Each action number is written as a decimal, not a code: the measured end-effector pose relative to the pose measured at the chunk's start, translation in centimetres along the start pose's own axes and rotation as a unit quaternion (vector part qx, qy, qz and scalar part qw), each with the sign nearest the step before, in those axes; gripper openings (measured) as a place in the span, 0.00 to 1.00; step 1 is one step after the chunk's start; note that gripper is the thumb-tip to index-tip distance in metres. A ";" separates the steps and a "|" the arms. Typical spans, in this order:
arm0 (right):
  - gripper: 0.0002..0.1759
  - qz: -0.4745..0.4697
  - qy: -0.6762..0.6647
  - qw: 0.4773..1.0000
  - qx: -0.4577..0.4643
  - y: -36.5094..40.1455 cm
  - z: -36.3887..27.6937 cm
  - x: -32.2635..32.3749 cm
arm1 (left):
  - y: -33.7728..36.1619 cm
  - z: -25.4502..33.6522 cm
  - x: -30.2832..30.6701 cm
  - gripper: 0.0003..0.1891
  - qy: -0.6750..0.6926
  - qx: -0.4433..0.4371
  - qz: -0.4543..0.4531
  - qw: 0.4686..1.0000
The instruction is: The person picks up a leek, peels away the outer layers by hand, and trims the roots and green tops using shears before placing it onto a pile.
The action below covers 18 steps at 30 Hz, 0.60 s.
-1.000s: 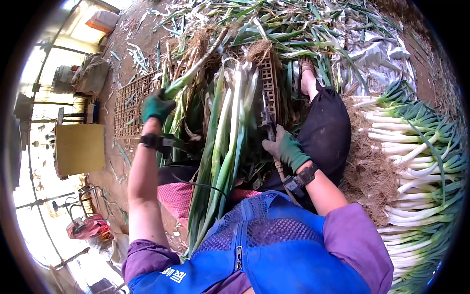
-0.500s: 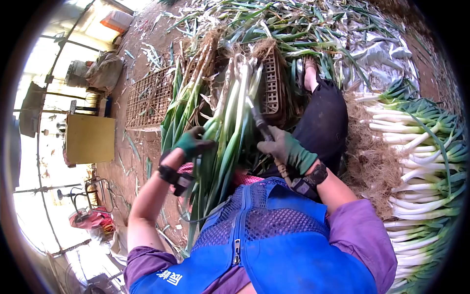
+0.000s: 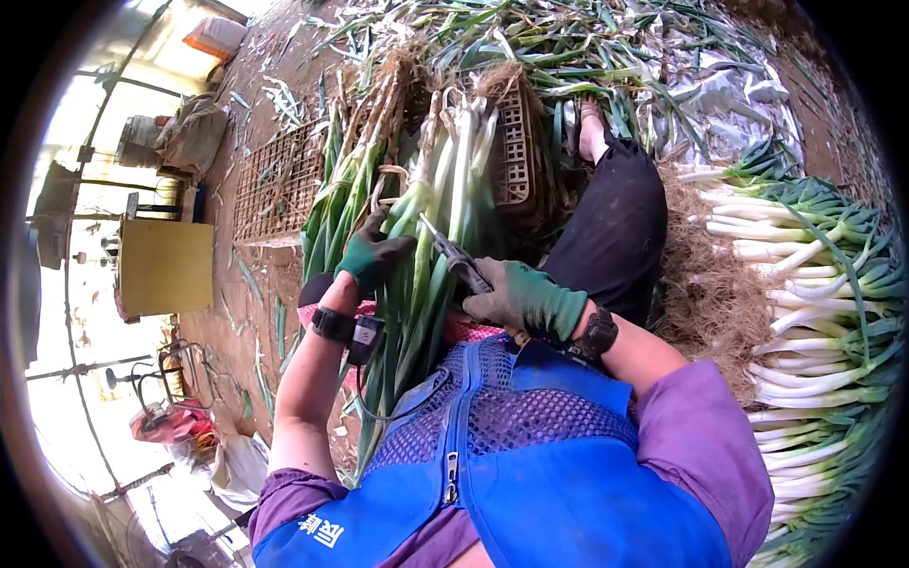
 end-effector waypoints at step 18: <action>0.26 -0.007 0.101 0.993 -0.063 -9.4 0.4 4.6 | 4.3 -3.0 0.5 0.26 0.163 0.008 -0.112 0.980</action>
Point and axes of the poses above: each hand's wrist, its own y-axis away from the middle knuckle, its own x-axis out of the back of the hand, z = x × y, the point moved 6 cm from there along -y, towards the middle knuckle, and after that the axes turned 14 degrees about -z, right-handed, at the moved point
